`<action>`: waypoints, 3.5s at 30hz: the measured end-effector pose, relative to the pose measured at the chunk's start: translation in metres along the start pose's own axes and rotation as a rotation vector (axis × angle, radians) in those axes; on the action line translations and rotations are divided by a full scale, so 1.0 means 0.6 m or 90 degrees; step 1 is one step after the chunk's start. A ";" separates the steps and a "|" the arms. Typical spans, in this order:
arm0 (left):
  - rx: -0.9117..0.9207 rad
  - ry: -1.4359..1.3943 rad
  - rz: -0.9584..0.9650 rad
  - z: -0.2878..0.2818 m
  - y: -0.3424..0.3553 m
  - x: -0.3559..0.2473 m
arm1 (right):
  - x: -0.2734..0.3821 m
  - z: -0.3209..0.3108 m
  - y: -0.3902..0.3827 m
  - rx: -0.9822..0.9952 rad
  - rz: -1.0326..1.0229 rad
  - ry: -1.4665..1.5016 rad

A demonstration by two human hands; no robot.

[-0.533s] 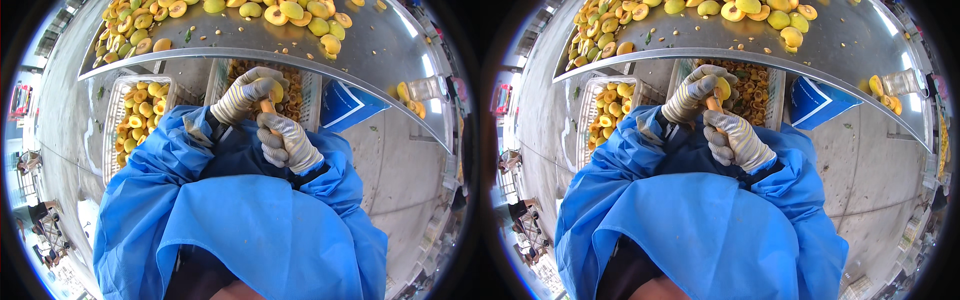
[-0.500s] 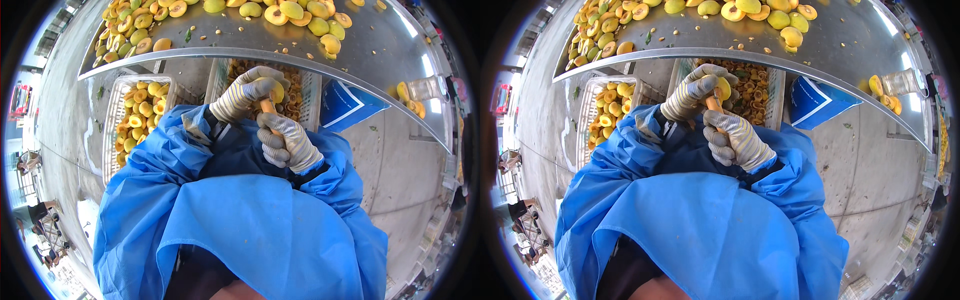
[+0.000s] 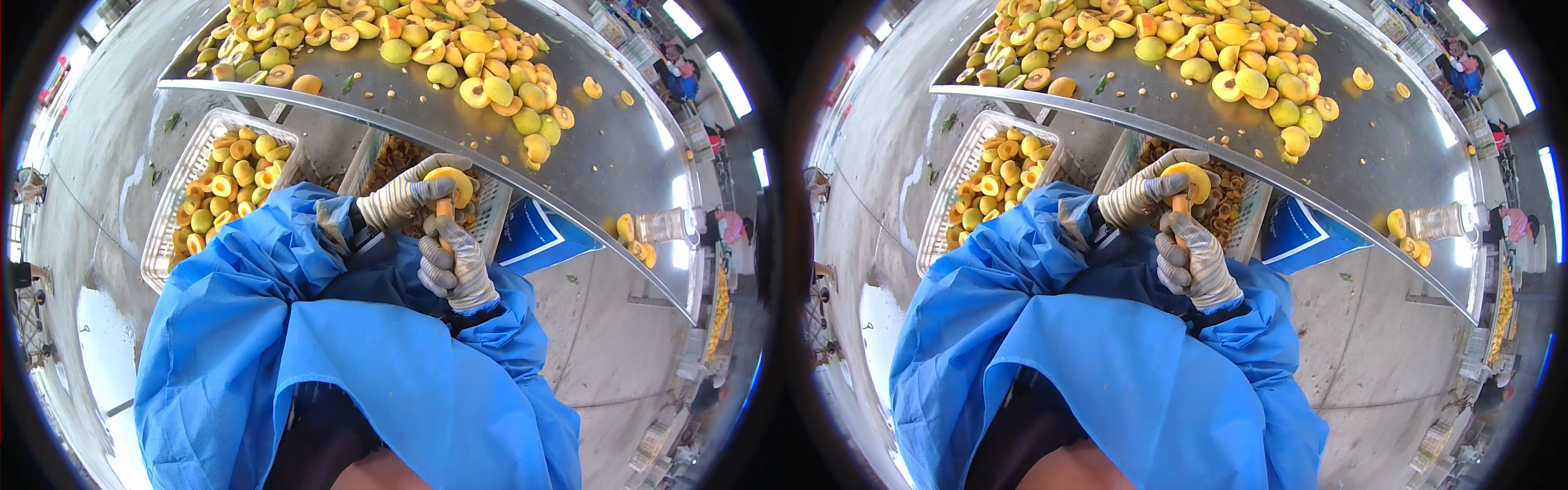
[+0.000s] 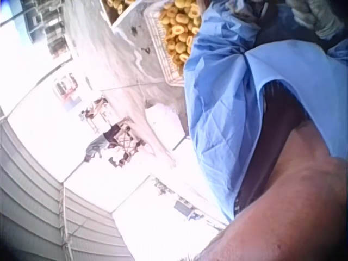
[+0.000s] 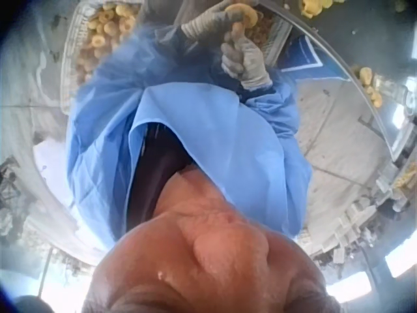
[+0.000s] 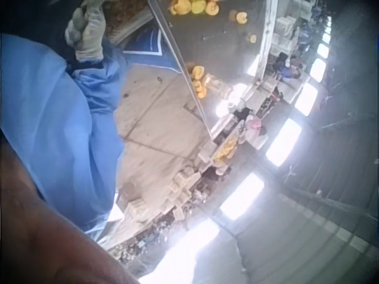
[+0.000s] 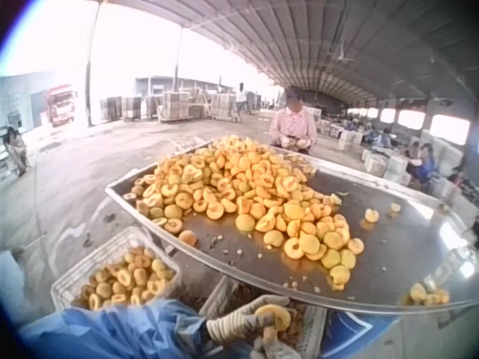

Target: Removing pits from apricots using a handheld tool.

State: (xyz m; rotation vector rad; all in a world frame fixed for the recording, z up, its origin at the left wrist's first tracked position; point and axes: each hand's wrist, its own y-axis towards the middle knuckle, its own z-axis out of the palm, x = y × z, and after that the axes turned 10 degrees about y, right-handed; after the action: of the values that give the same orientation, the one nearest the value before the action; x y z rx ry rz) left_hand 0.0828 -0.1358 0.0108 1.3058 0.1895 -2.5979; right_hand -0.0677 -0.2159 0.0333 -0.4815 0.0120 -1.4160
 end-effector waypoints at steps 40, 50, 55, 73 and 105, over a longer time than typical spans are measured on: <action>-0.122 -0.142 0.044 0.037 -0.009 0.007 | -0.015 -0.001 0.003 -0.035 -0.095 -0.175; -0.255 -0.108 0.167 -0.039 -0.080 -0.068 | 0.018 -0.018 -0.001 -0.295 -0.273 -0.505; -0.506 0.365 0.244 -0.124 -0.214 -0.144 | 0.025 -0.054 0.005 -0.306 -0.363 -0.715; -0.087 0.853 0.207 -0.064 0.106 -0.191 | 0.061 -0.029 0.005 -0.451 -0.212 -1.146; -0.175 0.160 -0.059 -0.026 -0.044 -0.061 | 0.050 -0.049 0.014 -0.453 -0.411 -1.128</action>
State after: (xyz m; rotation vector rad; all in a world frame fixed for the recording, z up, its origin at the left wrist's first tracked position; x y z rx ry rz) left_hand 0.1090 -0.1015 0.0315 1.5434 0.6389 -2.3635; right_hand -0.0632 -0.2530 0.0122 -2.3371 -1.1716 -1.0811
